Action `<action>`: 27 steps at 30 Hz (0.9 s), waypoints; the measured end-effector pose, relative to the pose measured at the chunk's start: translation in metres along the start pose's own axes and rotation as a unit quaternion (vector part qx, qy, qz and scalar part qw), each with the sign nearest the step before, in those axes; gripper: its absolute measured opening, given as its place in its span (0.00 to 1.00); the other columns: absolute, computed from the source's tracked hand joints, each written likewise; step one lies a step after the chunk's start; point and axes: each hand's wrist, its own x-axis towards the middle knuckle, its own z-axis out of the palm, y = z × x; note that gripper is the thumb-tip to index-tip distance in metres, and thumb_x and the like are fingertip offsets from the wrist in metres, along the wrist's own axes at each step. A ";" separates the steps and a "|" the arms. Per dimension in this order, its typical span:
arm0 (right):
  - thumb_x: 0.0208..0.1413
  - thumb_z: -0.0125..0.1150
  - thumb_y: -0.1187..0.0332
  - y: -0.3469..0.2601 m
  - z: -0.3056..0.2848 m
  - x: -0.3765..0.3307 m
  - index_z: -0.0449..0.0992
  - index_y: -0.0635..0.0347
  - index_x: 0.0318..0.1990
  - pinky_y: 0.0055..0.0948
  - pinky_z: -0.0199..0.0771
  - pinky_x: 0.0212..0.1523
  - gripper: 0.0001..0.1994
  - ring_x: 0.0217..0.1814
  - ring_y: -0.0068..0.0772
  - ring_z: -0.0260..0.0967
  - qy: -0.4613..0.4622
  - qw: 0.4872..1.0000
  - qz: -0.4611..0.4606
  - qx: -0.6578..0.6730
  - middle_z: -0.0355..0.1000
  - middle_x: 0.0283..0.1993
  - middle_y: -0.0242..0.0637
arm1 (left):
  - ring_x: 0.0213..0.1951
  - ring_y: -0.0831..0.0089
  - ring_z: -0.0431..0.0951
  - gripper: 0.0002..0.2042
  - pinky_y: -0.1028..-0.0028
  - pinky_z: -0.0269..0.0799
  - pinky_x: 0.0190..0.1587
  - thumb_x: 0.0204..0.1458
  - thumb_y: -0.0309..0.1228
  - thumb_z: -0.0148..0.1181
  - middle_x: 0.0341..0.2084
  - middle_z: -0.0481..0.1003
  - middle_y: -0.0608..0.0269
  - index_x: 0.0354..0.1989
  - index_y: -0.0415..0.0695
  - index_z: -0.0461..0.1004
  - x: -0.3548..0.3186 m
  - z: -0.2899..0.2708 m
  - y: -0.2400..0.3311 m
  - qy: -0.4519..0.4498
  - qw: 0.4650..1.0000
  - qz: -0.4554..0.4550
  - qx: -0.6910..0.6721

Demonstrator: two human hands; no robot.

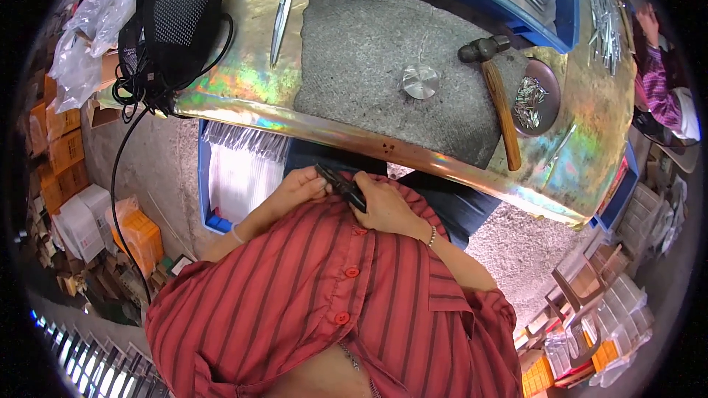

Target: Assembling small metal components using a hammer and punch tool on a workbench.

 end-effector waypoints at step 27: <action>0.49 0.59 0.66 0.002 -0.022 0.009 0.61 0.61 0.43 0.31 0.64 0.37 0.17 0.35 0.37 0.64 -0.142 0.988 0.045 0.039 0.64 0.34 0.44 | 0.20 0.86 0.54 0.14 0.85 0.49 0.25 0.59 0.38 0.45 0.15 0.58 0.75 0.31 0.41 0.69 -0.006 0.018 0.013 0.063 0.998 -0.007 0.021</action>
